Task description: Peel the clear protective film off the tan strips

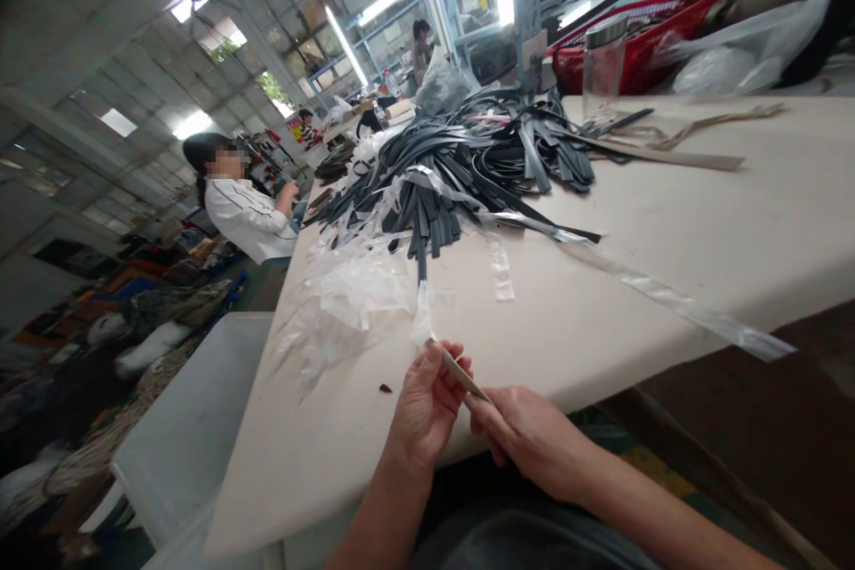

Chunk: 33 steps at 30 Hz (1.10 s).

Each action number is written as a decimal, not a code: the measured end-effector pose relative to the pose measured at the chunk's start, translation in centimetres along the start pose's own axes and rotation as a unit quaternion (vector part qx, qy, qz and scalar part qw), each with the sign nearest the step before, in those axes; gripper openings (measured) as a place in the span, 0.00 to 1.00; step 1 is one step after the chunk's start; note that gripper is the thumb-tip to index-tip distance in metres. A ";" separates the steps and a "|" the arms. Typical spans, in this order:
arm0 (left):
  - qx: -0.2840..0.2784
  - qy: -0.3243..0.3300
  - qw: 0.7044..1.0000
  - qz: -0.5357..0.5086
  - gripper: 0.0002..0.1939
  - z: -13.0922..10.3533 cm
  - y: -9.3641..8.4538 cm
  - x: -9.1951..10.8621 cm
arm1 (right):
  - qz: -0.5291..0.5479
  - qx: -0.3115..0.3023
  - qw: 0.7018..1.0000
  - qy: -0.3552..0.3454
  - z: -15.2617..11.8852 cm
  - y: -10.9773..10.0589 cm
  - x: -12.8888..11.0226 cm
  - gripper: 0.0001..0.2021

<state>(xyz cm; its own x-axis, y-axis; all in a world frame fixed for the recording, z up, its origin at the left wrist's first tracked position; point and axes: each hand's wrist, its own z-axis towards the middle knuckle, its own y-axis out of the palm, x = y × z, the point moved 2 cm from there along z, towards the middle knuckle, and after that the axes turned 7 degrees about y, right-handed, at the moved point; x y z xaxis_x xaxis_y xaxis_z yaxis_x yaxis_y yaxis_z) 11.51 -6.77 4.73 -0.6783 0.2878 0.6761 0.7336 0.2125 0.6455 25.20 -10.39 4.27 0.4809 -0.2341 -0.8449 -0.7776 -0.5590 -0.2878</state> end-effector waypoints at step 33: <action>-0.024 0.095 0.986 0.133 0.18 -2.6 -1.7 0.3 | 0.007 0.023 0.990 -0.136 0.1 2.1 -0.3 0.34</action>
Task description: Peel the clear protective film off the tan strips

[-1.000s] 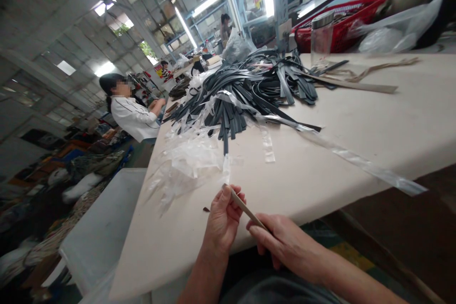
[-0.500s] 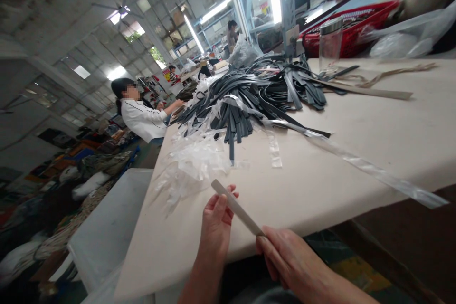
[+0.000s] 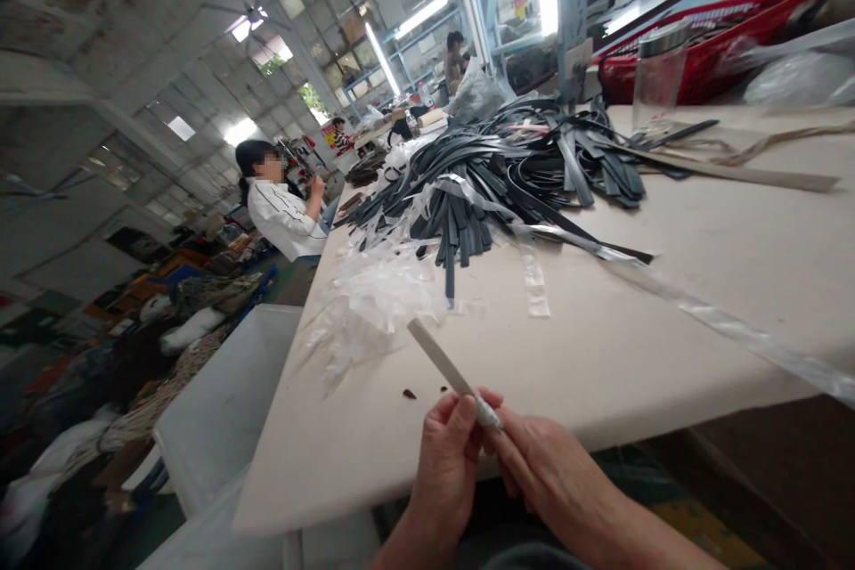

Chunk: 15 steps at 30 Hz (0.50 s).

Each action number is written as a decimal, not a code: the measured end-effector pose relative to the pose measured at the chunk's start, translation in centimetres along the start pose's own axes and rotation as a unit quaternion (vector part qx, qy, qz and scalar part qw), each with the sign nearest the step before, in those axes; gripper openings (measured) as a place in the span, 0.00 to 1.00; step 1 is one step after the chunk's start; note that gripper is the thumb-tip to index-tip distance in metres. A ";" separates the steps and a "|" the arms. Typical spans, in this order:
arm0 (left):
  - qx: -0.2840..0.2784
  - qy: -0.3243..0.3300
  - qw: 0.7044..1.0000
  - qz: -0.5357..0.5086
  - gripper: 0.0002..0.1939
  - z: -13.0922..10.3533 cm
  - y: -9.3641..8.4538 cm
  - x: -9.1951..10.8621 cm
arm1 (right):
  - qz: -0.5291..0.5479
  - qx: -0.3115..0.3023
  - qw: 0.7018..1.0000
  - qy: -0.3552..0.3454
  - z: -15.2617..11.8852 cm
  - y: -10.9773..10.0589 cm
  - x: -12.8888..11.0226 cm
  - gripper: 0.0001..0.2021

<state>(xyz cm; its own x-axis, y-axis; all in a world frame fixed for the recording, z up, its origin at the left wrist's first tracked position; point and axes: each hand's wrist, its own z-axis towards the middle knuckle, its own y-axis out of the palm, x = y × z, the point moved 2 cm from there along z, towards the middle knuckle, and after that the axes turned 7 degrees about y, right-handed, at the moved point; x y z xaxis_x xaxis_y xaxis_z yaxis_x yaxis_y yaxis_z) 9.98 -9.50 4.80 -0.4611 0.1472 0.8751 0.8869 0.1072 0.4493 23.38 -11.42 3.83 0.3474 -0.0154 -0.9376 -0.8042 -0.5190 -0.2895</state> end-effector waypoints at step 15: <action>0.048 0.076 0.993 -0.081 0.22 0.5 -0.8 2.2 | -0.057 -0.008 0.998 0.004 0.6 0.5 0.8 0.30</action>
<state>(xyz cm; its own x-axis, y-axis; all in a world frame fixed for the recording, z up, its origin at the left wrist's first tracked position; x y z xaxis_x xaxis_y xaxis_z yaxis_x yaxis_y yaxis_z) 8.26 -8.78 6.28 -0.5812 -0.0288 0.8132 0.7914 0.2124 0.5732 23.01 -11.16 2.81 0.4401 0.0382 -0.8971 -0.7510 -0.5320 -0.3911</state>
